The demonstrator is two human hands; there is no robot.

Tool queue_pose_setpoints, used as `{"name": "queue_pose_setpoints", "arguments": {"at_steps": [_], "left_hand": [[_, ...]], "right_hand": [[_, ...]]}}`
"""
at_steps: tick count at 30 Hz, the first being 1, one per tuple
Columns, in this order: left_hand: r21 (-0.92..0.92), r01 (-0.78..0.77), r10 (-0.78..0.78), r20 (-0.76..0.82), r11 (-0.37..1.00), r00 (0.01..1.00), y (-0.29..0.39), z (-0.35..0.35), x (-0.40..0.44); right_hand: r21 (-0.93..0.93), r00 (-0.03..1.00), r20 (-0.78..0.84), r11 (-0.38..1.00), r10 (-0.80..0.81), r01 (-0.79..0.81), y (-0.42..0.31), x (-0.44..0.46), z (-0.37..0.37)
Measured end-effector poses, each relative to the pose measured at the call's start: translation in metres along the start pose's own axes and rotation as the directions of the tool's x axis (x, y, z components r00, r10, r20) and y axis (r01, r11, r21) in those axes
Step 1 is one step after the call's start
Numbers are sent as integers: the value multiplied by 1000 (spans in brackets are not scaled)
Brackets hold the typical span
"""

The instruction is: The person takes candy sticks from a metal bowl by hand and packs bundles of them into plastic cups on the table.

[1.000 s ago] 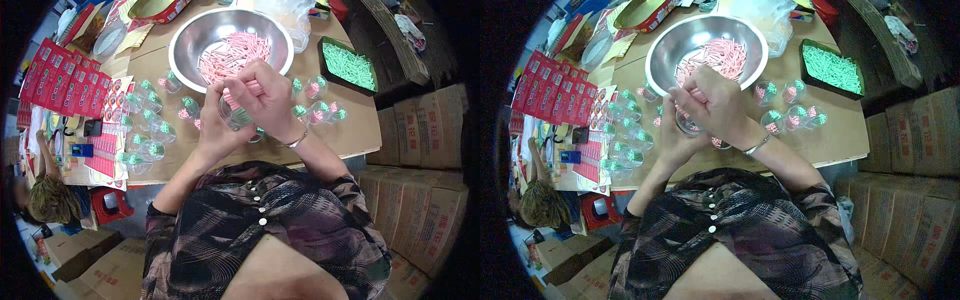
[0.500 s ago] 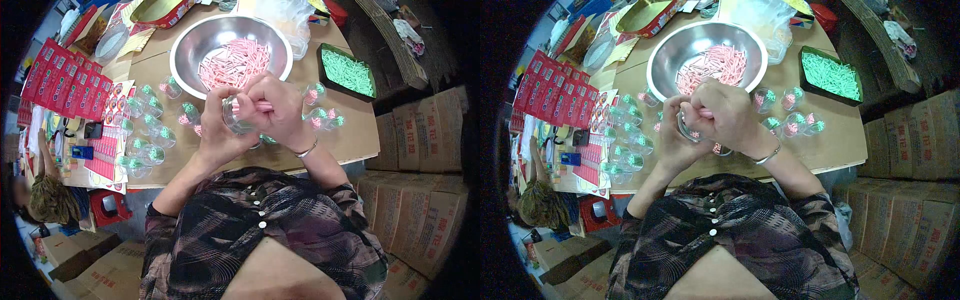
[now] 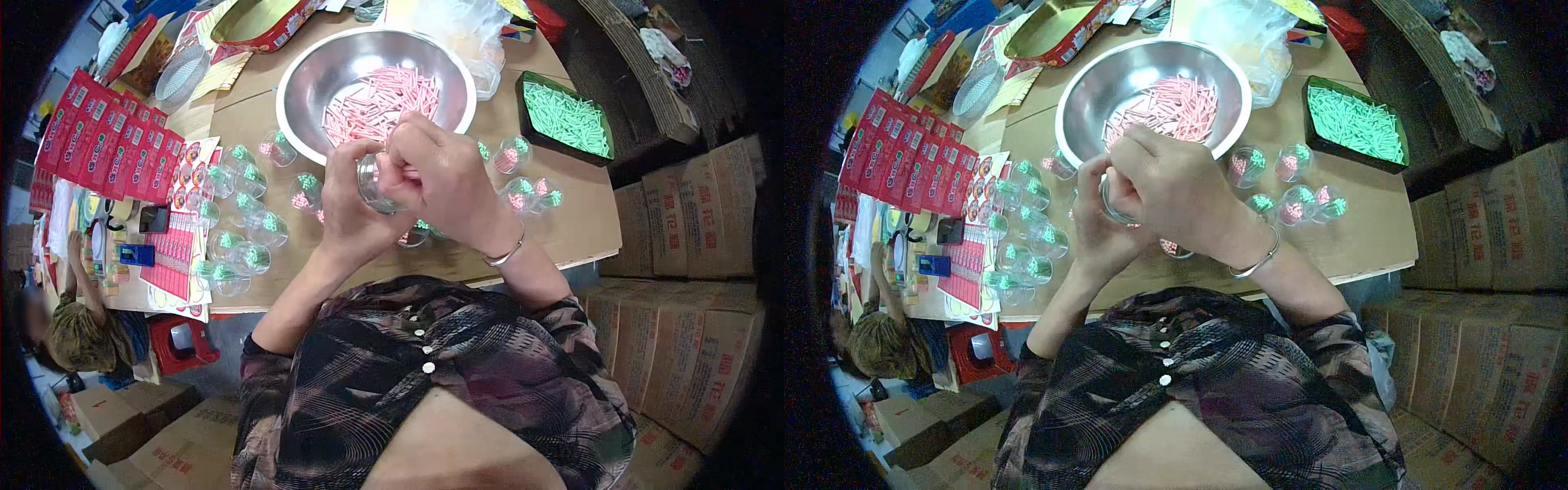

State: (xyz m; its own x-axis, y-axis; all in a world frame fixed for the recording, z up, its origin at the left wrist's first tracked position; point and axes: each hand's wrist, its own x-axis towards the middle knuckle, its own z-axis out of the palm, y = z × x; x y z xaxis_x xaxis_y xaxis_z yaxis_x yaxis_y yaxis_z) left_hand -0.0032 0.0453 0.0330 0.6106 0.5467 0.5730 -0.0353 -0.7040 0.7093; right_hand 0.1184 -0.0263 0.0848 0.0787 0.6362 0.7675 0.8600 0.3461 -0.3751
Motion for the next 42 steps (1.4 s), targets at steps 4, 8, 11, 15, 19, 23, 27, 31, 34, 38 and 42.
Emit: {"name": "queue_pose_setpoints", "arguments": {"at_steps": [4, 8, 11, 15, 19, 23, 27, 31, 34, 38, 42], "left_hand": [[44, -132, 136, -120, 990, 983, -5, 6, 5], [33, -107, 110, -106, 994, 988, -9, 5, 7], [39, -109, 112, -95, 993, 989, -13, 5, 7], [56, -134, 136, -34, 989, 990, -17, 7, 3], [143, -113, 119, -37, 983, 992, -17, 9, 6], [-99, 60, -62, -14, 993, 998, -14, 4, 0], [-220, 41, -52, -42, 975, 998, -23, 3, 1], [-265, -31, 11, -77, 964, 997, -25, 4, 3], [-261, -17, -5, -86, 965, 996, -19, 3, 5], [-213, -2, -19, -99, 977, 995, -30, -8, 11], [-4, 296, -280, -334, 955, 900, -77, -52, 47]], "right_hand": [[-240, 1000, -3, 971, 6, -6, -7, 3, 6], [-162, 998, -56, 986, 33, -42, 0, 3, 12], [-180, 998, -45, 983, 35, -43, -1, 4, 17], [-316, 998, 24, 948, 55, -45, -7, 1, 28], [-264, 998, 45, 964, 54, -40, -5, 0, 42], [325, 988, -21, 935, 155, -139, 3, 3, 32], [534, 950, -144, 830, 277, -161, 18, -3, 5], [263, 993, -59, 961, 104, -85, 19, -15, -1], [126, 998, -60, 991, -34, 41, 16, -21, 3], [92, 997, -82, 996, -9, 16, 14, -19, 2], [47, 990, -119, 997, 72, -67, 26, -19, -5]]}}
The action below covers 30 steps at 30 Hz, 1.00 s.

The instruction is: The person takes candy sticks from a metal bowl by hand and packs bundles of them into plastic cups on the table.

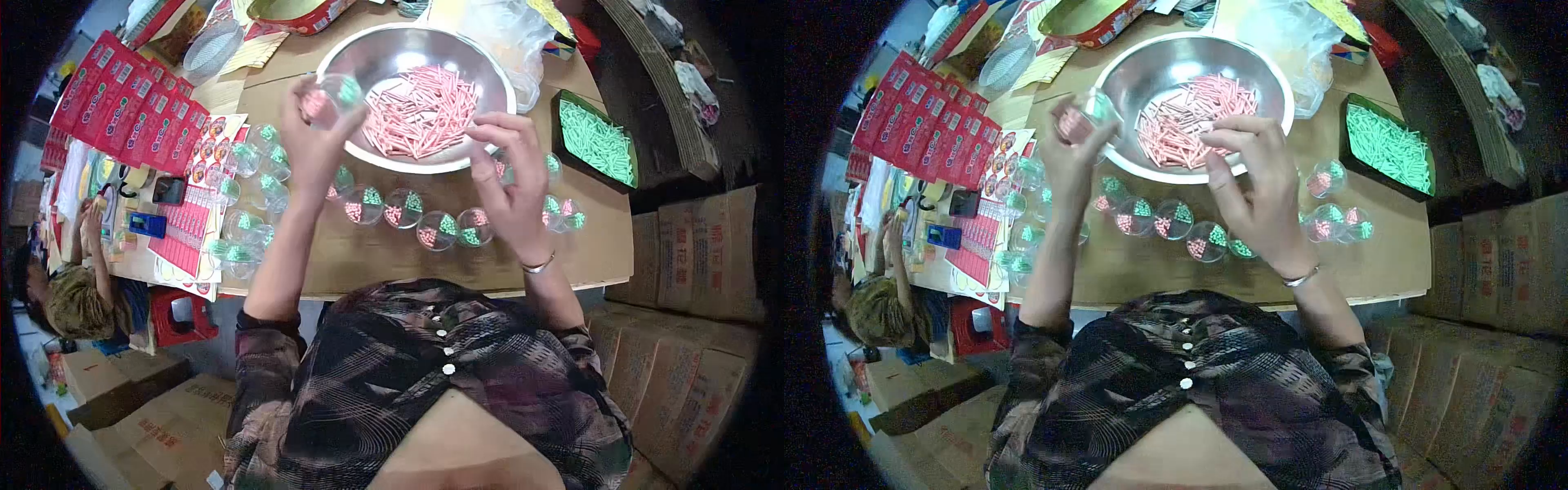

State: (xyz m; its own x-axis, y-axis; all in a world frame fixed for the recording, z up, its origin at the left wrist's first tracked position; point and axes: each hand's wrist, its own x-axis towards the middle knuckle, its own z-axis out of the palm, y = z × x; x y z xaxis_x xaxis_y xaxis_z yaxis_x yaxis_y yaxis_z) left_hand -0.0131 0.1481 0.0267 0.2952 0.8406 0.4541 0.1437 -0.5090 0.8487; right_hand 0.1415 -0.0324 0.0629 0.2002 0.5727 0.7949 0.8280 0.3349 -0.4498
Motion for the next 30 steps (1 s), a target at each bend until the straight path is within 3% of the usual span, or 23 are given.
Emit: {"name": "queue_pose_setpoints", "arguments": {"at_steps": [2, 4, 5, 7, 9, 10, 15, 17, 19, 20, 21, 22, 23, 24, 25, 26, 27, 28, 29, 30], "left_hand": [[4, -18, 18, -153, 1000, 988, -37, -13, 50], [265, 191, -149, -172, 945, 974, -68, -28, 99], [316, 197, -147, -175, 928, 974, -97, -32, 119], [458, 258, -245, -89, 851, 965, -142, -36, 145], [596, 282, -331, -28, 752, 943, -170, -28, 155], [591, 272, -317, -28, 760, 948, -186, -23, 158], [680, 340, -569, 137, 649, 811, -227, -15, 156], [749, 237, -430, 70, 618, 900, -229, -15, 158], [695, -55, 3, 76, 717, 997, -151, -13, 136], [700, -51, -4, 76, 713, 997, -132, -10, 130], [553, -192, -64, 411, 811, 909, -117, -8, 124], [356, -265, -66, 697, 896, 714, -98, -4, 119], [358, -282, -156, 821, 890, 549, -72, 8, 108], [297, -498, -103, 919, 815, 380, -74, 22, 101], [359, -482, -241, 926, 800, 290, -81, 39, 94], [338, -526, -255, 940, 781, 225, -87, 52, 87], [414, -612, -440, 890, 674, 118, -75, 68, 87], [322, -737, -444, 895, 595, 32, -126, 93, 84], [273, -628, -285, 955, 728, 84, -133, 94, 86], [333, -645, -300, 939, 688, 165, -124, 90, 92]], "right_hand": [[40, 986, 106, 990, 133, -137, 7, -2, -6], [57, 957, 149, 964, 249, -259, 8, -4, -9], [73, 961, 145, 966, 234, -246, 7, -6, -9], [31, 880, 251, 905, 404, -424, 7, -9, -7], [31, 891, 264, 920, 369, -390, 11, -10, -3], [17, 896, 278, 931, 346, -365, 16, -10, -2], [-76, 860, 330, 919, 390, -388, 29, -20, -8], [-96, 836, 353, 905, 419, -414, 35, -23, -7], [-102, 822, 365, 896, 438, -432, 42, -23, -3], [-103, 810, 376, 889, 449, -445, 45, -24, 0], [-101, 800, 388, 884, 458, -457, 47, -24, 4], [-98, 793, 398, 881, 461, -463, 48, -23, 8], [-82, 815, 394, 900, 424, -428, 48, -20, 11], [-65, 838, 387, 918, 383, -390, 46, -17, 14], [-43, 850, 389, 929, 355, -368, 46, -17, 15], [-52, 850, 399, 934, 344, -354, 47, -16, 16], [-52, 854, 408, 942, 322, -331, 47, -15, 18], [-54, 823, 427, 919, 374, -390, 44, -13, 17], [-142, 803, 450, 919, 391, -367, 51, -20, 13], [-138, 800, 451, 917, 395, -375, 52, -20, 12]]}}
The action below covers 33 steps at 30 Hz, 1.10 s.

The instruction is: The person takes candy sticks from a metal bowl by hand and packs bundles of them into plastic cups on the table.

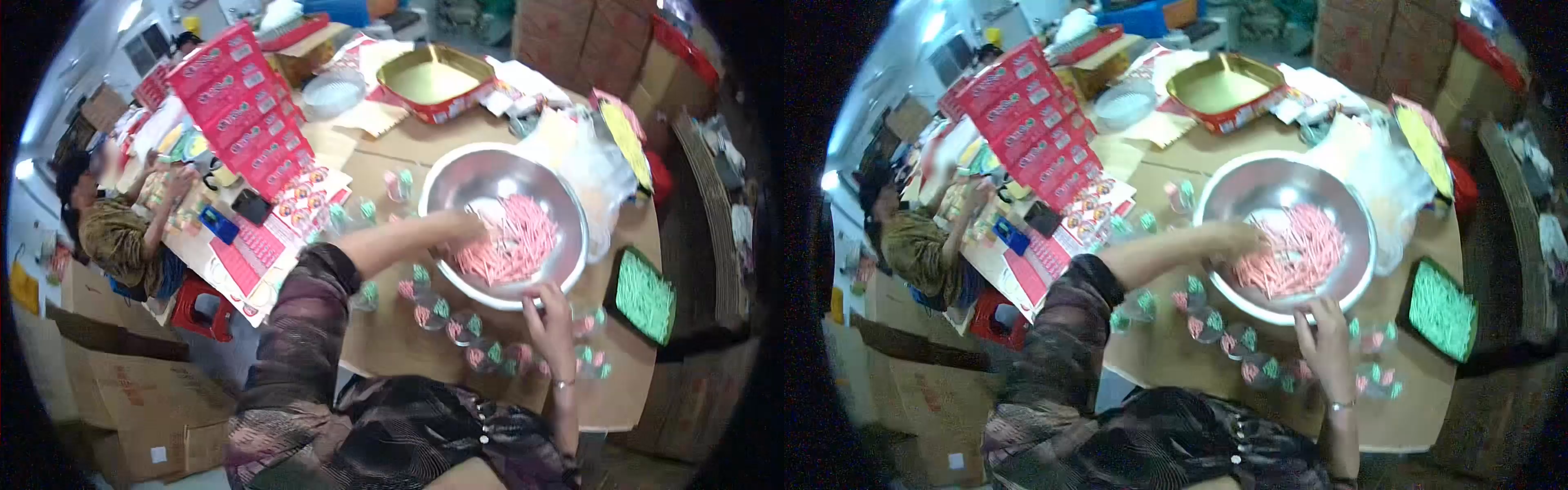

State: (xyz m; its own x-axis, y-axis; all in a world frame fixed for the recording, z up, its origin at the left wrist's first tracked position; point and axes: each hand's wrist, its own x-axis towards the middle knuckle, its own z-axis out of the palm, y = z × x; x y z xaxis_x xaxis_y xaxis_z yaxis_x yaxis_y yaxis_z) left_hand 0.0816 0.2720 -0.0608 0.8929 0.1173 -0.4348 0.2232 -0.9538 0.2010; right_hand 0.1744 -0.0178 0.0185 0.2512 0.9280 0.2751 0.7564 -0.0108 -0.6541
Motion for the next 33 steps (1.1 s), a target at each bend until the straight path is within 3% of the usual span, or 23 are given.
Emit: {"name": "queue_pose_setpoints", "arguments": {"at_steps": [3, 4, 6, 7, 9, 10, 12, 17, 19, 20, 22, 24, 25, 27, 33], "left_hand": [[288, -110, 162, -164, 951, 973, 18, -12, 2], [370, -158, 238, -180, 915, 954, 28, -3, 4], [367, -155, 244, -212, 917, 946, 22, 11, 11], [344, -131, 213, -212, 930, 954, 23, 18, 13], [375, -127, 218, -211, 918, 953, 15, 25, 17], [367, -64, 105, -92, 928, 990, 21, 17, 16], [295, -35, 129, -306, 955, 943, 14, 23, 13], [113, 79, -35, -350, 990, 936, 41, -8, -5], [-64, -77, 41, -435, 995, 900, 39, 4, 8], [-70, -73, 36, -434, 995, 900, 47, 6, 8], [-158, -212, 94, -546, 964, 833, 68, 7, 10], [-136, -261, 105, -671, 956, 734, 80, 14, 16], [-137, -256, 100, -672, 957, 733, 82, 11, 15], [-109, -182, 89, -568, 977, 818, 86, 5, 11], [-211, -293, 105, -618, 932, 779, 65, 41, 42]], "right_hand": [[3, 997, -64, 999, -52, 53, 12, -2, 1], [27, 999, -26, 999, 43, -42, 4, -2, -5], [8, 998, -54, 999, -42, 42, 12, 0, -4], [46, 999, -38, 999, 7, -5, 3, 0, -7], [69, 999, -34, 997, -41, 44, 6, 3, -4], [74, 998, -27, 995, -57, 59, 8, 3, -3], [62, 999, 3, 997, -49, 49, 12, 5, -2], [83, 997, 47, 995, 55, -59, 18, 17, -1], [313, 980, -92, 940, 174, -137, 25, 27, 15], [314, 981, -85, 939, 173, -139, 28, 35, 21], [151, 964, -258, 988, 62, -23, 36, 53, 29], [35, 980, -200, 999, 2, 5, 50, 64, 39], [36, 980, -198, 999, -3, 10, 49, 66, 40], [-130, 999, -23, 991, -33, 30, 44, 70, 41], [-133, 995, 3, 986, 104, -102, 70, 71, 51]]}}
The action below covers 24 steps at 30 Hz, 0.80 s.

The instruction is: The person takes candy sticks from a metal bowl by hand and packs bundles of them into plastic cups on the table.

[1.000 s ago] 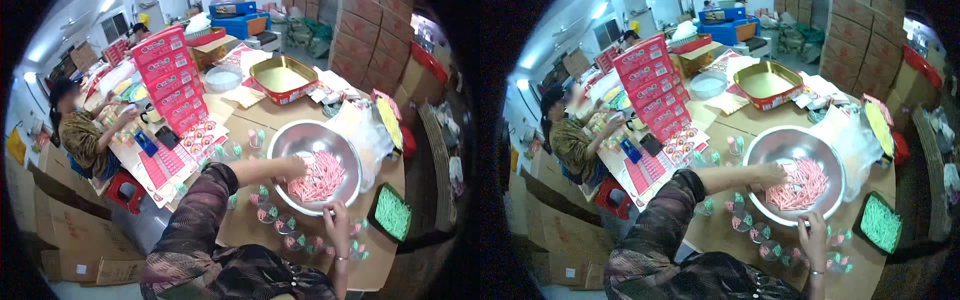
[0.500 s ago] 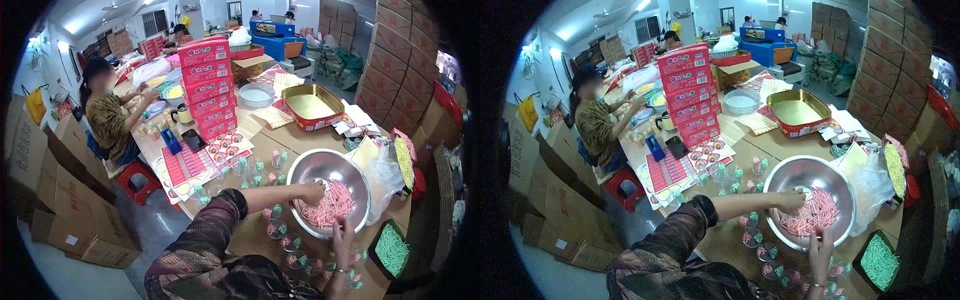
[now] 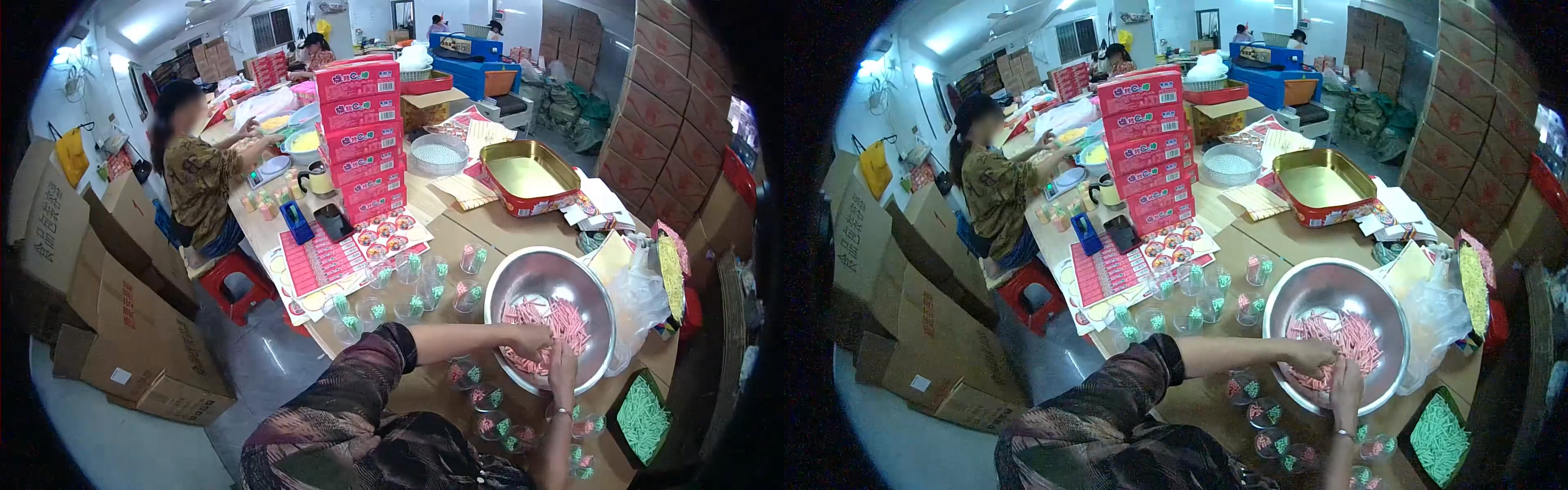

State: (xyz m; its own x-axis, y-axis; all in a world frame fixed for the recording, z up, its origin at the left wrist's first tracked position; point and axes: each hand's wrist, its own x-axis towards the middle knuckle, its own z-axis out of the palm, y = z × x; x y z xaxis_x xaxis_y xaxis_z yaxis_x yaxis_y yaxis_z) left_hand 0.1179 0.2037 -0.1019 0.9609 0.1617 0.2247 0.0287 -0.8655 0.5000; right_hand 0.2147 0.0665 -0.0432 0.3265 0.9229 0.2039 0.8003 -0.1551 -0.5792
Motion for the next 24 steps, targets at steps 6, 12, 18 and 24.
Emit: {"name": "queue_pose_setpoints", "arguments": {"at_steps": [6, 12, 18, 24], "left_hand": [[-6, -94, 94, -33, 996, 995, -3, 8, -7], [78, 206, -220, 293, 975, 930, 19, -28, -4], [405, 274, -184, -247, 872, 951, 4, -20, -17], [589, 299, -584, 381, 751, 717, 42, -69, -21]], "right_hand": [[314, 985, 125, 937, 119, -153, 27, 7, 7], [551, 985, 89, 816, 148, -172, 68, 5, 21], [313, 969, -229, 950, 89, -13, 30, 0, 7], [188, 958, -288, 980, -5, 61, 30, -1, 5]]}}
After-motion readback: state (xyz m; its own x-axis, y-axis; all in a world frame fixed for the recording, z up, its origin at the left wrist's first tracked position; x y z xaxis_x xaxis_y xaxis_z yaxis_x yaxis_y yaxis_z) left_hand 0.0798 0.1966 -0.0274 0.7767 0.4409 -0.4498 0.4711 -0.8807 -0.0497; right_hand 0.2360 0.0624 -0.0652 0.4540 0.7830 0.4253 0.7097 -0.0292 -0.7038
